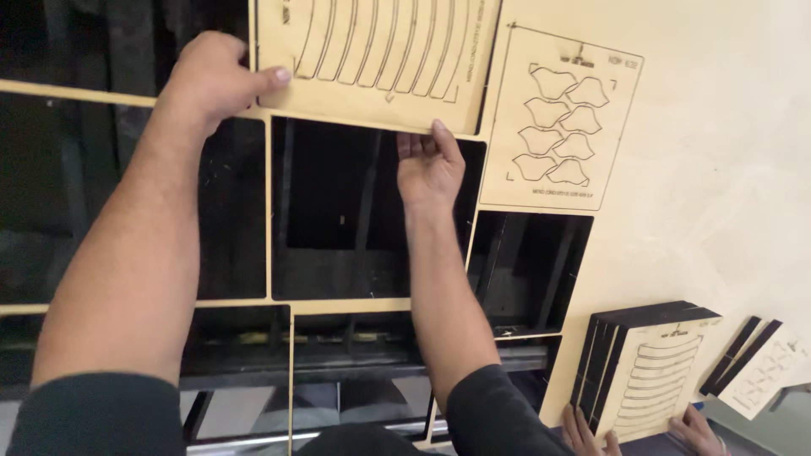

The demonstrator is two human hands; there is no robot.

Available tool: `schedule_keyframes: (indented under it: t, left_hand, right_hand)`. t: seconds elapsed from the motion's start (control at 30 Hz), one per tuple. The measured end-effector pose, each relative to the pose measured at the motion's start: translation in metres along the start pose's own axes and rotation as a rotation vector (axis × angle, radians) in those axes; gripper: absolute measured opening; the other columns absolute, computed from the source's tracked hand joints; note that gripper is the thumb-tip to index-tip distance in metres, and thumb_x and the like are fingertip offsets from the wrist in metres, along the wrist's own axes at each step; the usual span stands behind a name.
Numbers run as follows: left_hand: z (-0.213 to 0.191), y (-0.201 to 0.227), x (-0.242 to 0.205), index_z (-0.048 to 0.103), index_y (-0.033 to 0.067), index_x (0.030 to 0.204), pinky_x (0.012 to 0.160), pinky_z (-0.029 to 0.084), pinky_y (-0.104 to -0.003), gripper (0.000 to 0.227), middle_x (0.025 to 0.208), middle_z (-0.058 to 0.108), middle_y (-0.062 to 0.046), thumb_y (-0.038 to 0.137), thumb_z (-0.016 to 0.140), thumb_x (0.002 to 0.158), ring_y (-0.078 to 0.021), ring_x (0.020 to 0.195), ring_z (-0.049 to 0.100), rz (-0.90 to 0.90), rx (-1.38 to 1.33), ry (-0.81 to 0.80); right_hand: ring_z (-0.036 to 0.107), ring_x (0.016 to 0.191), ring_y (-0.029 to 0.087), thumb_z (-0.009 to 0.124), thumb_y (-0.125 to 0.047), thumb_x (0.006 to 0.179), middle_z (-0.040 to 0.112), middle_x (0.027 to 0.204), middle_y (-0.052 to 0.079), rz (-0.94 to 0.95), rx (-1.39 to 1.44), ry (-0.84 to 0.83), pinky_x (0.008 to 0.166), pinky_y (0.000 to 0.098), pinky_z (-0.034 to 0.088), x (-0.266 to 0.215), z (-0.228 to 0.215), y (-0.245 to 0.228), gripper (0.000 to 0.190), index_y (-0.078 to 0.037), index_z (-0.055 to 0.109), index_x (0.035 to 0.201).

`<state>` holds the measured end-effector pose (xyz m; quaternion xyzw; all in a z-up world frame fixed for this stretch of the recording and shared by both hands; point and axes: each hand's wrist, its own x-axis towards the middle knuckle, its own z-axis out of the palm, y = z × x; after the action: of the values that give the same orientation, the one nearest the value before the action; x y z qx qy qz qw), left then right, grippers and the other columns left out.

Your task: The person removes pre-cut plywood pieces from a larger sheet by hand, separating them along scored lines and stacking the pieces on the table. The person handles multiple pieces one at a time and places them in a growing pile.

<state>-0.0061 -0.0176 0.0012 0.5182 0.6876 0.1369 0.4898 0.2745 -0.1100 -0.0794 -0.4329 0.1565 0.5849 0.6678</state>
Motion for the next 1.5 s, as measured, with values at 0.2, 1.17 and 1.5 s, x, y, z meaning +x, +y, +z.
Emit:
schedule_keyframes:
  t: [0.2, 1.17, 1.5]
  left_hand:
    - [-0.004, -0.006, 0.004, 0.072, -0.0056, 0.114, 0.077, 0.058, -0.04, 0.046, 0.099, 0.074, -0.021, 0.032, 0.083, 0.09, -0.0279, 0.086, 0.074, -0.016, 0.124, -0.055]
    - [0.002, -0.016, 0.004, 0.072, -0.0017, 0.109, 0.069, 0.059, -0.037, 0.04, 0.094, 0.074, -0.015, 0.036, 0.074, 0.097, -0.0231, 0.08, 0.073, 0.007, -0.056, -0.148]
    - [-0.011, -0.02, -0.007, 0.075, -0.0016, 0.104, 0.079, 0.056, -0.047, 0.044, 0.091, 0.073, -0.023, 0.042, 0.075, 0.099, -0.0369, 0.086, 0.072, 0.299, 0.255, 0.142]
  right_hand:
    - [0.063, 0.099, 0.025, 0.07, 0.008, 0.079, 0.067, 0.109, 0.008, -0.038, 0.165, -0.081, 0.099, 0.0403, 0.052, 0.027, -0.008, 0.004, 0.03, -0.004, 0.066, 0.107]
    - [0.069, 0.078, 0.016, 0.07, -0.029, 0.097, 0.073, 0.093, 0.015, -0.542, -1.249, -0.315, 0.067, 0.0293, 0.059, -0.053, 0.098, -0.109, 0.041, 0.01, 0.066, 0.109]
    - [0.062, 0.071, 0.01, 0.076, -0.021, 0.096, 0.071, 0.083, 0.008, -0.778, -1.108, -0.288, 0.065, 0.0246, 0.053, -0.1, 0.12, -0.098, 0.028, 0.007, 0.07, 0.097]
